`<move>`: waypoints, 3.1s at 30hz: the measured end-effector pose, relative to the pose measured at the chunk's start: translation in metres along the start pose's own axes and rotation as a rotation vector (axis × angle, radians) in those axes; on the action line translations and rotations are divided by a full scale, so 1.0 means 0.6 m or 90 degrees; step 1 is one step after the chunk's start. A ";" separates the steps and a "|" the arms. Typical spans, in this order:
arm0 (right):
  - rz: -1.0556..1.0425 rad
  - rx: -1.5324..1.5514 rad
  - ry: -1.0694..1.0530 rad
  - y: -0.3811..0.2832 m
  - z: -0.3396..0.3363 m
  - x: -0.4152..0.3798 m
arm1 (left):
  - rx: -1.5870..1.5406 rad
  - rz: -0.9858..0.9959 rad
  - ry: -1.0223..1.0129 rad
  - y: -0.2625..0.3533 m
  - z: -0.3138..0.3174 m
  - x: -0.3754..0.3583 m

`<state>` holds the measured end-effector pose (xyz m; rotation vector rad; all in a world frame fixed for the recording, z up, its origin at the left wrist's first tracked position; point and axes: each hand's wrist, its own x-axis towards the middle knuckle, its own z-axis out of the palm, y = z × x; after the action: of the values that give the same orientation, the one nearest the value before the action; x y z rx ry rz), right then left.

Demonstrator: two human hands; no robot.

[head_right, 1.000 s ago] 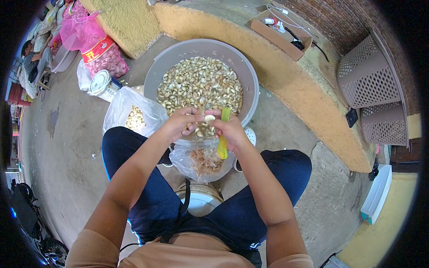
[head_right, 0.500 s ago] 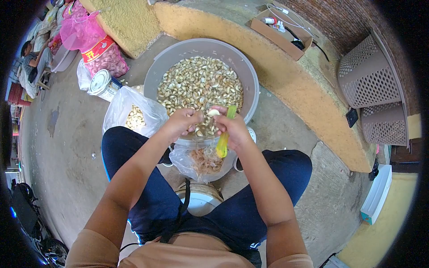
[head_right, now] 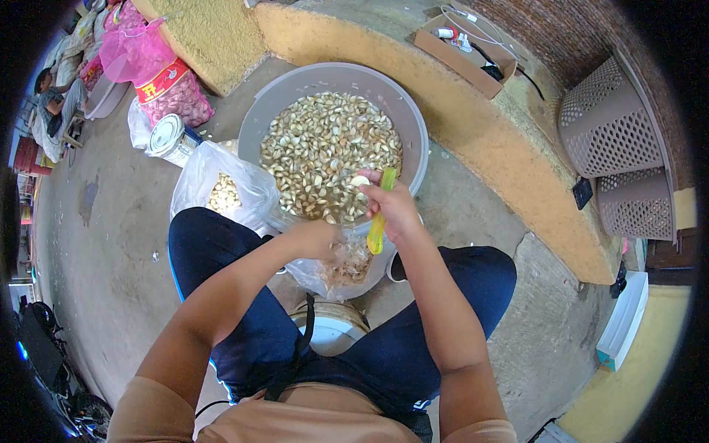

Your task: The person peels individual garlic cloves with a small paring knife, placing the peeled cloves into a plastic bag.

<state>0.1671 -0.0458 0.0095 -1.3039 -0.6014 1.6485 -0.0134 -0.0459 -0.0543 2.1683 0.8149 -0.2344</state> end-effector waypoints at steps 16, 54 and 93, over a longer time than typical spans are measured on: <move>0.044 -0.356 0.065 0.033 -0.013 0.019 | 0.012 -0.076 -0.023 0.004 -0.015 0.001; 0.036 -0.231 0.023 0.045 0.035 -0.037 | -0.750 -0.207 0.337 0.041 -0.084 -0.001; -0.137 -0.409 -0.021 0.031 0.018 -0.017 | -0.212 -0.001 0.423 0.042 -0.110 -0.021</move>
<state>0.1505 -0.0617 0.0028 -1.5870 -1.3184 1.3431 -0.0137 -0.0156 0.0106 1.9257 1.1198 0.6150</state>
